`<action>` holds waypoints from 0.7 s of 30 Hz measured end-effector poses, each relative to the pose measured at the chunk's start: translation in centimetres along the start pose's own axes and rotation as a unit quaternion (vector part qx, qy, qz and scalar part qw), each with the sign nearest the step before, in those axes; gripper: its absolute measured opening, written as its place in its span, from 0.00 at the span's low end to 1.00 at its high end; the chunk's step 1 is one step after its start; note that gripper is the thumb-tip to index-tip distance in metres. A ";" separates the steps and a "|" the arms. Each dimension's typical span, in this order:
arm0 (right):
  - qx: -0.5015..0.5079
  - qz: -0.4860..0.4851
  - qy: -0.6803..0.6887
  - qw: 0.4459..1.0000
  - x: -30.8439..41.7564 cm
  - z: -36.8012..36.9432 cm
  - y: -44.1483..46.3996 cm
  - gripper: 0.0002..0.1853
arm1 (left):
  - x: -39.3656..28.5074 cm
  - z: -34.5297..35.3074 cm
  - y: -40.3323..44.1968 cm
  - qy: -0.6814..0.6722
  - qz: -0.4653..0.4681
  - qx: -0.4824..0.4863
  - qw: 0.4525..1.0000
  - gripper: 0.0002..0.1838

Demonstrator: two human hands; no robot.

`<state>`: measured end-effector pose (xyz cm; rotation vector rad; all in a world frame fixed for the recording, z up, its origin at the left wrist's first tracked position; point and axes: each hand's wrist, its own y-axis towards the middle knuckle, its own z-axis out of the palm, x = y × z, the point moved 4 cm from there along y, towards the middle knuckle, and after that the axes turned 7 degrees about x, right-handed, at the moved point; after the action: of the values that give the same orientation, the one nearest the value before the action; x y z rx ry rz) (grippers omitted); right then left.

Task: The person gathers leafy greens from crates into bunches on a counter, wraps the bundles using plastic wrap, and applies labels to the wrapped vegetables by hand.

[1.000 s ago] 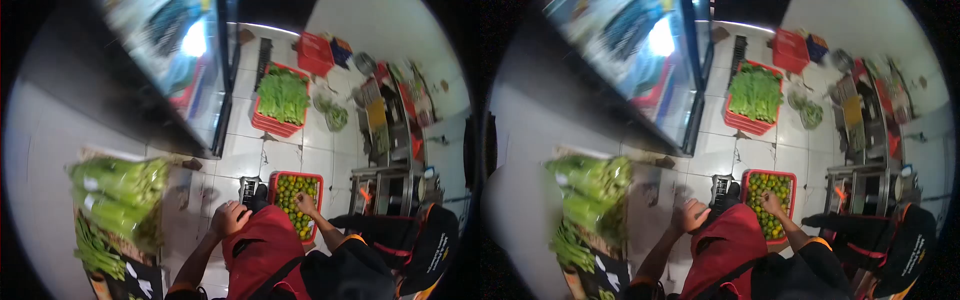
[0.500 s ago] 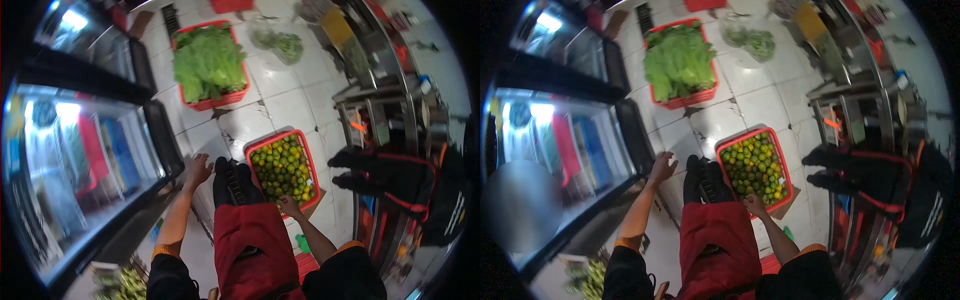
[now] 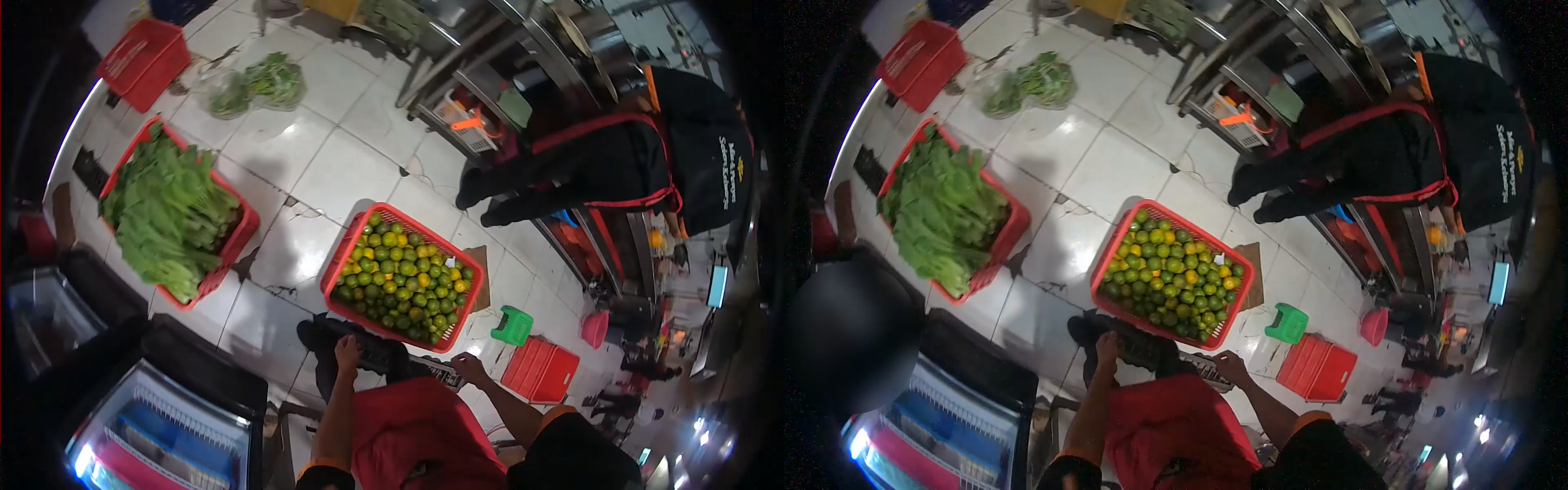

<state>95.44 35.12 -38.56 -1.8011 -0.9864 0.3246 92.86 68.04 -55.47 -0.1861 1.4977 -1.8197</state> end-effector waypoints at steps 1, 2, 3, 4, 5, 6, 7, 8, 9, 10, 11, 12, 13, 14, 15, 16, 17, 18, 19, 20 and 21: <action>-0.005 0.005 0.008 1.000 -2.3 -0.1 1.1 0.16 | 1.0 0.6 0.6 0.008 -0.003 0.007 1.000 0.16; -0.040 -0.072 -0.041 0.996 -4.2 -0.3 2.5 0.16 | 2.7 0.7 1.5 -0.035 0.002 0.009 0.999 0.15; -0.074 -0.149 -0.089 0.982 -5.4 -0.5 4.1 0.16 | 4.7 0.4 2.8 -0.078 0.008 0.011 0.997 0.15; -0.089 -0.135 -0.082 0.983 -6.1 -1.1 5.5 0.17 | 8.3 -1.0 5.4 -0.069 0.008 0.015 0.997 0.15; -0.093 -0.134 -0.074 0.984 -7.2 -1.3 7.8 0.17 | 11.6 -2.9 9.1 -0.005 0.110 0.029 0.994 0.16; -0.141 -0.086 -0.031 0.986 -8.9 -1.9 10.4 0.18 | 10.3 -1.0 10.1 0.056 0.210 0.043 0.975 0.17; -0.185 -0.037 0.011 0.982 -11.0 -2.4 13.1 0.19 | 10.5 -0.7 11.0 0.019 0.136 0.037 0.990 0.19; -0.206 0.037 0.037 0.977 -12.3 -3.1 15.7 0.22 | 7.1 1.8 9.4 -0.021 0.063 0.027 0.997 0.21; -0.201 0.042 0.043 0.978 -15.2 -2.7 19.6 0.22 | 6.5 2.6 9.5 0.029 0.070 -0.019 0.997 0.24; -0.302 0.057 0.040 0.951 -19.3 -2.5 25.0 0.25 | 7.0 3.3 11.0 0.076 0.081 -0.065 0.992 0.27; -0.394 0.077 0.037 0.915 -23.0 -1.8 28.0 0.28 | 8.3 3.8 13.1 0.086 0.076 -0.074 0.991 0.27; -0.380 0.085 0.041 0.920 -23.8 -2.0 29.2 0.28 | 9.1 3.9 14.7 0.038 0.150 -0.051 0.987 0.30; -0.262 0.077 0.237 0.932 -22.5 -3.3 30.3 0.29 | 9.4 4.2 16.1 -0.009 0.226 -0.025 0.974 0.33; -0.131 0.067 0.421 0.895 -20.9 -3.5 31.3 0.32 | 9.6 4.8 16.9 0.003 0.225 -0.036 0.974 0.33; -0.136 0.090 0.445 0.881 -21.4 -2.9 32.5 0.33 | 9.5 5.2 17.0 0.001 0.234 -0.083 0.969 0.33; -0.165 0.065 0.402 0.898 -22.6 -2.7 34.5 0.33 | 9.2 5.4 16.6 -0.002 0.246 -0.130 0.961 0.32; -0.194 0.037 0.359 0.912 -23.5 -2.3 36.2 0.34 | 9.5 4.9 16.6 0.006 0.252 -0.143 0.957 0.32; -0.286 -0.046 0.337 0.896 -21.2 -2.9 35.3 0.34 | 10.1 4.2 17.2 -0.047 0.223 -0.132 0.965 0.30; -0.308 -0.020 0.285 0.907 -18.6 -4.2 33.5 0.33 | 10.8 3.5 18.0 -0.100 0.193 -0.116 0.969 0.28; -0.279 0.000 0.327 0.903 -18.6 -4.0 33.5 0.32 | 10.4 3.5 18.0 -0.090 0.259 -0.113 0.955 0.27; -0.253 0.017 0.368 0.895 -18.9 -4.0 34.1 0.32 | 9.9 3.2 18.6 -0.085 0.268 -0.112 0.953 0.27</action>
<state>102.18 13.28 -70.32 -2.1453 -0.5042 -0.6262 96.13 58.92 -74.41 -0.0361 1.4545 -1.1747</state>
